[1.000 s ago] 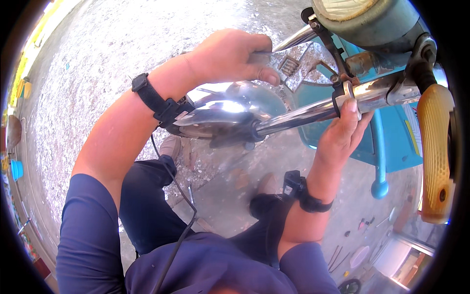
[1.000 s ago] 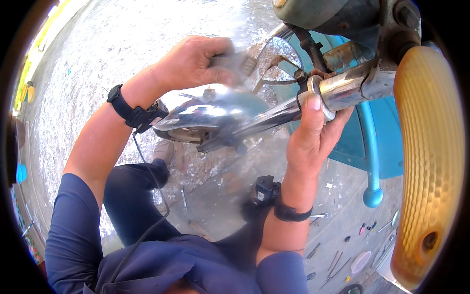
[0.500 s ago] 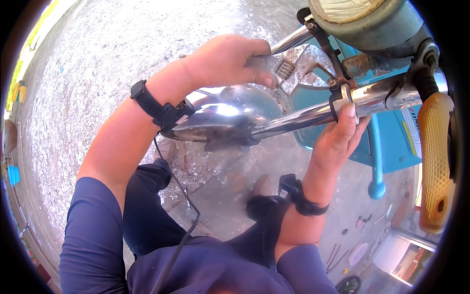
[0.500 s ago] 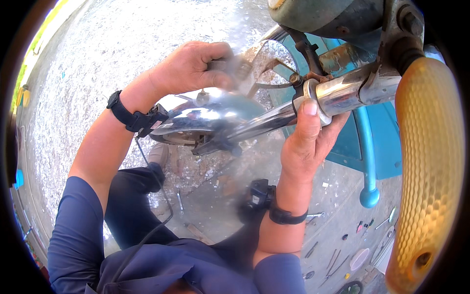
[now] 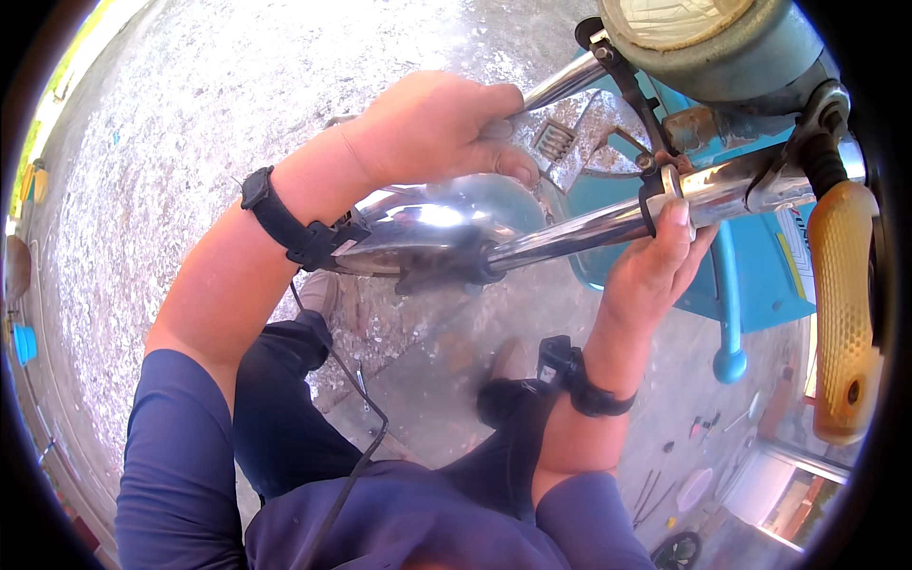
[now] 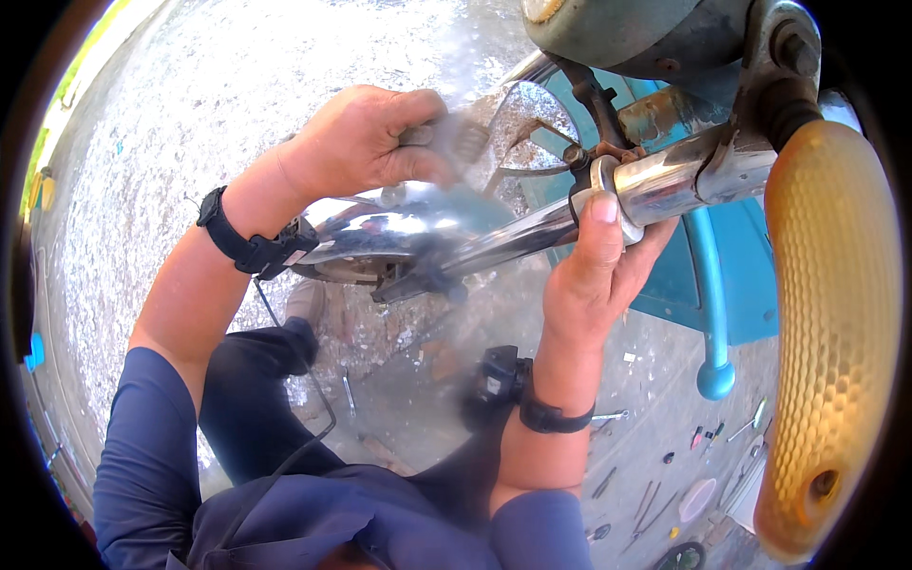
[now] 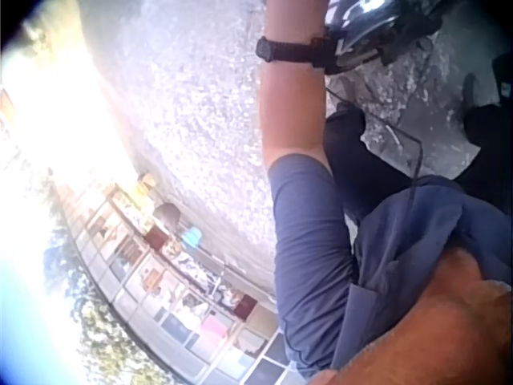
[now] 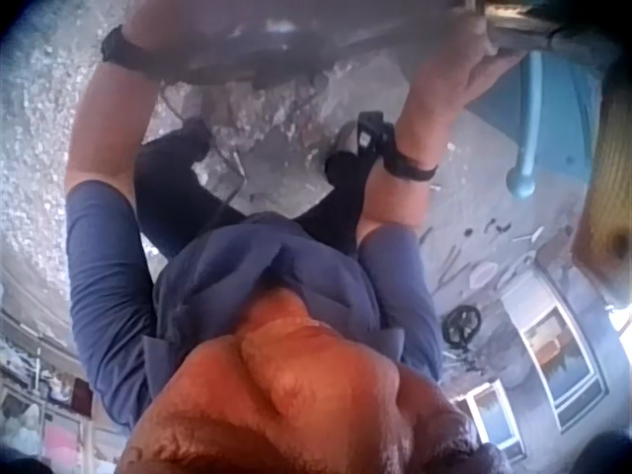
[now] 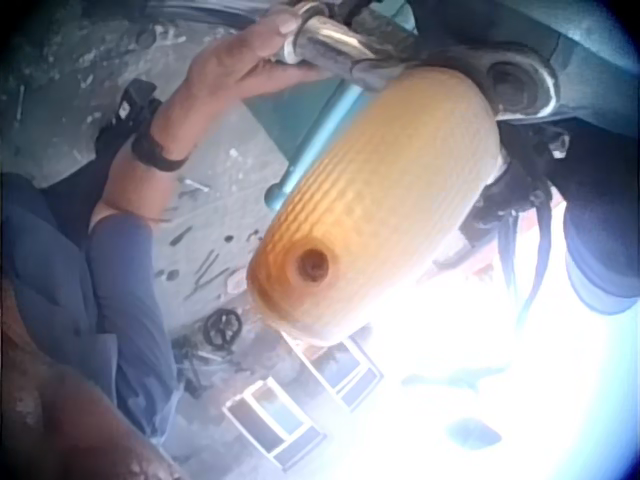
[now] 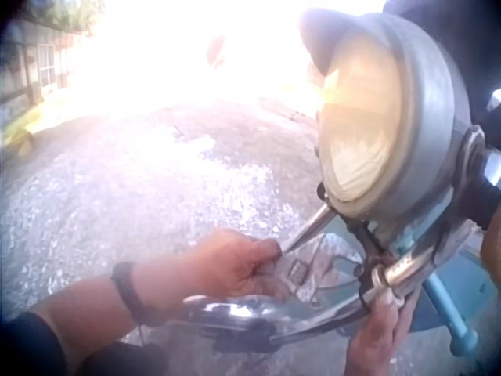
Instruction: The person uses an adjustable wrench to loosen or tighten hardware on the front fork and handlebar assembly of a moped, then works with a small screw or fastener by hand while holding the wrench.
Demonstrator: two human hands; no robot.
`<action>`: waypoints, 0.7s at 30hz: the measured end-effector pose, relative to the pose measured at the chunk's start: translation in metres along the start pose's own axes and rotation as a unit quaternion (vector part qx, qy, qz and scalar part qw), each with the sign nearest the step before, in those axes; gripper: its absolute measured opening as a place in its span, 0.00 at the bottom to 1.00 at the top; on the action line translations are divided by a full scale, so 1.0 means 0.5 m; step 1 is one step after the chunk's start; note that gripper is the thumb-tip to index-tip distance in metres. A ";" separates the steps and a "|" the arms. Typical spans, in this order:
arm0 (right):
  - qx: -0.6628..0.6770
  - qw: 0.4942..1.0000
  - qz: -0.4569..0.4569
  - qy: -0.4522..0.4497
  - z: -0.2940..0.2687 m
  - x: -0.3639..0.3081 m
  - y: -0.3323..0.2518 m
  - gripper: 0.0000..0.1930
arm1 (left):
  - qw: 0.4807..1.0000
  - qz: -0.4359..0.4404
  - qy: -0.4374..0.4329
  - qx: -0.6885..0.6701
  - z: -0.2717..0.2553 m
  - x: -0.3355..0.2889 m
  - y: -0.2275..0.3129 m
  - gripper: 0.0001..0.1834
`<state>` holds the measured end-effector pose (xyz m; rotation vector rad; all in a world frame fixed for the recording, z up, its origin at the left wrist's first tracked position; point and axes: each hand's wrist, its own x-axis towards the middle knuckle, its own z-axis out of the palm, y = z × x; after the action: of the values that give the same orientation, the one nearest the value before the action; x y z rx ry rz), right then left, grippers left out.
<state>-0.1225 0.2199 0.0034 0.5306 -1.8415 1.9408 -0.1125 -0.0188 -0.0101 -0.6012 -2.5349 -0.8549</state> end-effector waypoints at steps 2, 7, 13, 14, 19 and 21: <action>0.003 1.000 0.006 0.003 0.008 -0.001 -0.006 0.34 | 1.000 0.014 0.004 0.020 -0.013 0.014 -0.006 0.26; 0.012 1.000 0.004 0.006 0.004 -0.001 -0.002 0.33 | 0.999 -0.030 -0.013 -0.031 0.013 -0.005 0.008 0.27; -0.007 1.000 -0.002 0.005 0.008 0.001 -0.010 0.33 | 1.000 0.004 -0.009 -0.004 0.001 0.015 -0.014 0.29; -0.004 1.000 -0.006 0.004 0.007 0.001 -0.007 0.33 | 1.000 0.023 0.006 -0.001 0.000 0.014 -0.018 0.30; -0.005 1.000 -0.010 0.001 0.008 0.002 -0.007 0.33 | 0.996 -0.044 -0.051 -0.058 0.014 0.028 -0.018 0.33; -0.017 1.000 -0.020 -0.011 -0.002 0.003 0.003 0.33 | 0.993 -0.066 -0.071 -0.060 0.022 0.026 -0.012 0.34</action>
<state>-0.1246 0.2211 0.0031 0.5761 -1.8604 1.8811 -0.1289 -0.0128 -0.0147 -0.5526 -2.6918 -1.0510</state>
